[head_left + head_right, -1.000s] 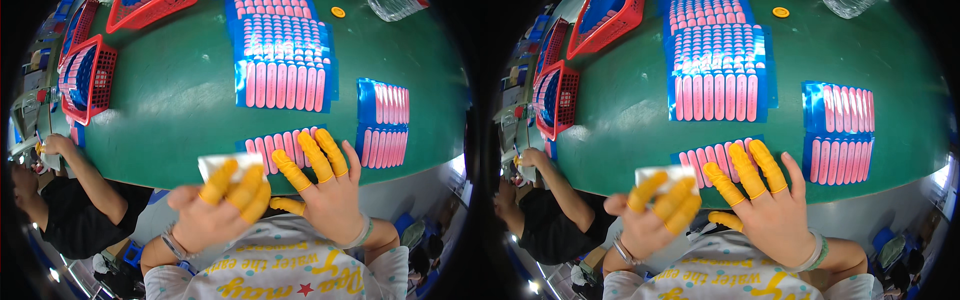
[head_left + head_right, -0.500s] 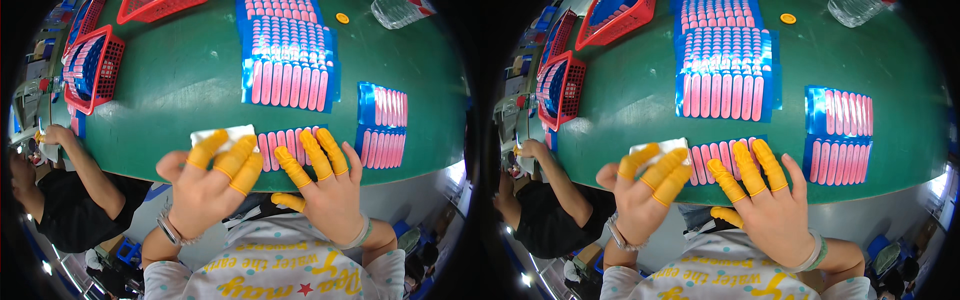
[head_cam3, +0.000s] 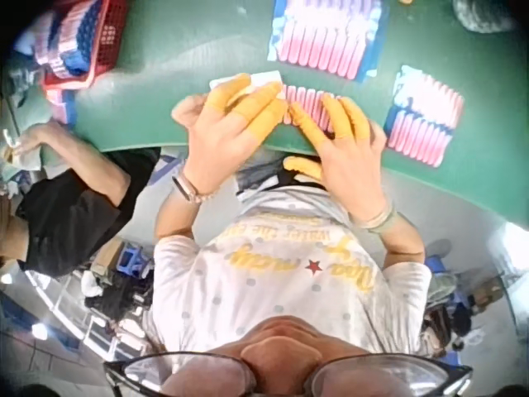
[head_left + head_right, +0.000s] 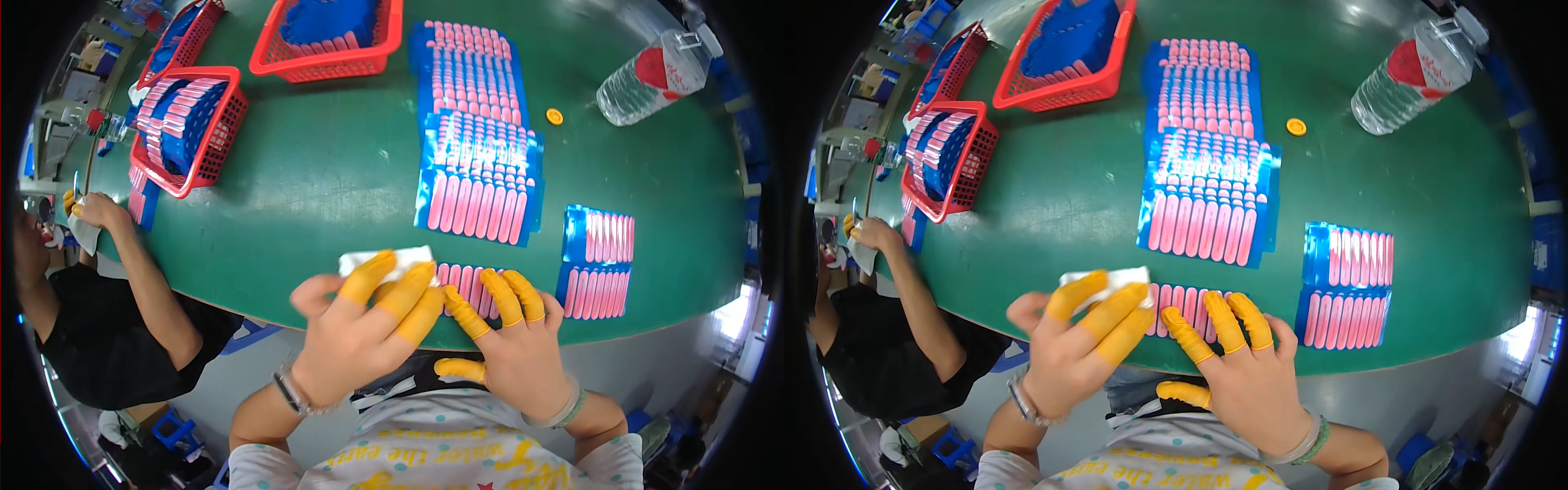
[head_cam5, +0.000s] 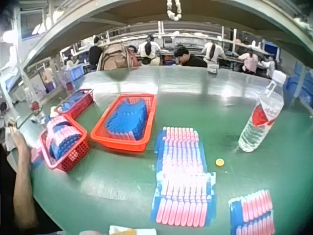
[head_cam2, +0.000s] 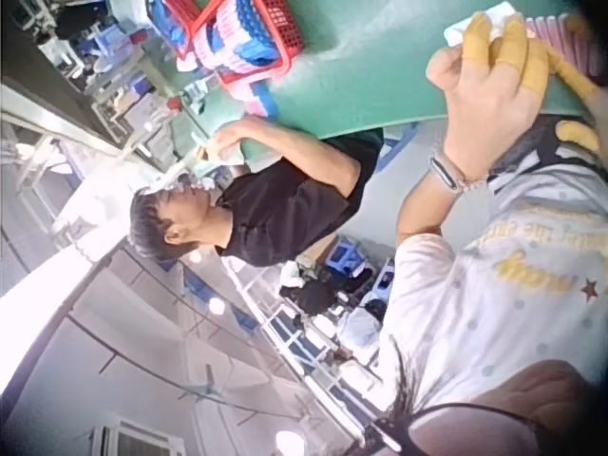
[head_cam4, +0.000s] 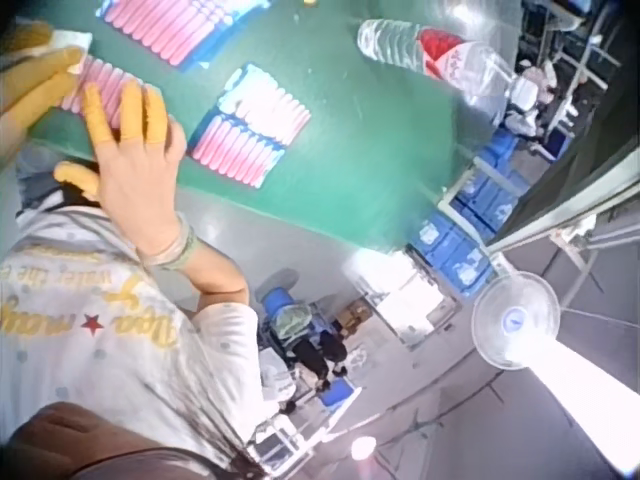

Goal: The person cleans small pink plastic oval parts by wiping them with a cloth and liquid from a water bottle.

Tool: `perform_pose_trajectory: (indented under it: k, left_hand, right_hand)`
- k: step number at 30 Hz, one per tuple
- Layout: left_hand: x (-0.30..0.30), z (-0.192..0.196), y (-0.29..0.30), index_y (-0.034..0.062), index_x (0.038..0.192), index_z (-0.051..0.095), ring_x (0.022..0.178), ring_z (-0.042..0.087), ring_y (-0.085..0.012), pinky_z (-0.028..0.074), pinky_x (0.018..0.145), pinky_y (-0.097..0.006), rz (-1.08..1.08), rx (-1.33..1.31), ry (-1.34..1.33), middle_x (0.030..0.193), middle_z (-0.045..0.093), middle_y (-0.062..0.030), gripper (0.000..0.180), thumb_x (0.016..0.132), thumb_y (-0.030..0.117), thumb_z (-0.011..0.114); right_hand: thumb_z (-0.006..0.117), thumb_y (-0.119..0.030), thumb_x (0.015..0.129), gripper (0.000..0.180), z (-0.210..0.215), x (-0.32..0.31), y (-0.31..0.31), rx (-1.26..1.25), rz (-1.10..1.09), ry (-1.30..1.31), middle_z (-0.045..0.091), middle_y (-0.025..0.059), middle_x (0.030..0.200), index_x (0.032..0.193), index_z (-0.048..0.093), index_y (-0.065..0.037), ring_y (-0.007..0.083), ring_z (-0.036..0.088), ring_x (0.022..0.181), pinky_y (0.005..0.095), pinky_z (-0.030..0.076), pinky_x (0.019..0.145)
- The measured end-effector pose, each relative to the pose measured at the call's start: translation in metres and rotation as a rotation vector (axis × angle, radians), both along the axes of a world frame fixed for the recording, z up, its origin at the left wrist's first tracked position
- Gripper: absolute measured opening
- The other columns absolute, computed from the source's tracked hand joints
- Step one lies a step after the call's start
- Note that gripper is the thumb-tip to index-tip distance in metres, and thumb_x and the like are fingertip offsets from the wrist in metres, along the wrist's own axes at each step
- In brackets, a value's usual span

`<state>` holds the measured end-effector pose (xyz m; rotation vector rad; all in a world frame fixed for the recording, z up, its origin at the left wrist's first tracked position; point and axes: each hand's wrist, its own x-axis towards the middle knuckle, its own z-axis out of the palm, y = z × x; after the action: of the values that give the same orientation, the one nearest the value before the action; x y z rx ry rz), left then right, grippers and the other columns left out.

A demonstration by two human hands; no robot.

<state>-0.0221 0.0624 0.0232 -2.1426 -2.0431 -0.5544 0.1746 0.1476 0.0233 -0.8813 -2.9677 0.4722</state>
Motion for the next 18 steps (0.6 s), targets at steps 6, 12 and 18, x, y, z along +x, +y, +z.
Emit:
perform_pose_trajectory:
  k: [6, 12, 18]
  left_hand:
    - [0.0, -0.016, 0.009, 0.0204, 0.097, 0.073, 0.106, 0.064, -0.0184, 0.03, 0.085, -0.043, -0.032, 0.047, 0.029, 0.116, 0.07, 0.0044, 0.02, 0.078, 0.02, 0.067]
    - [0.009, -0.011, -0.025, 0.0279, 0.095, 0.07, 0.11, 0.064, -0.0148, 0.033, 0.081, -0.038, -0.197, -0.006, 0.055, 0.118, 0.068, 0.008, 0.016, 0.08, 0.023, 0.067]
    - [0.002, -0.016, -0.006, 0.0273, 0.098, 0.068, 0.111, 0.062, -0.0146, 0.032, 0.086, -0.041, -0.161, 0.043, 0.051, 0.116, 0.068, 0.0083, 0.018, 0.081, 0.023, 0.065]
  right_hand:
    - [0.053, -0.065, 0.087, 0.072, 0.004, 0.006, 0.004, 0.036, 0.075, 0.018, 0.054, 0.0111, 0.141, 0.135, 0.06, -0.011, 0.0257, 0.047, 0.133, 0.0473, 0.028, 0.107]
    - [0.056, -0.064, 0.086, 0.072, 0.002, 0.007, 0.007, 0.035, 0.085, 0.004, 0.054, 0.0105, 0.142, 0.135, 0.059, -0.011, 0.0255, 0.047, 0.135, 0.0482, 0.025, 0.111]
    - [0.059, -0.064, 0.083, 0.074, 0.011, 0.007, 0.005, 0.034, 0.083, -0.005, 0.055, 0.0109, 0.141, 0.133, 0.061, -0.009, 0.026, 0.046, 0.135, 0.05, 0.025, 0.11]
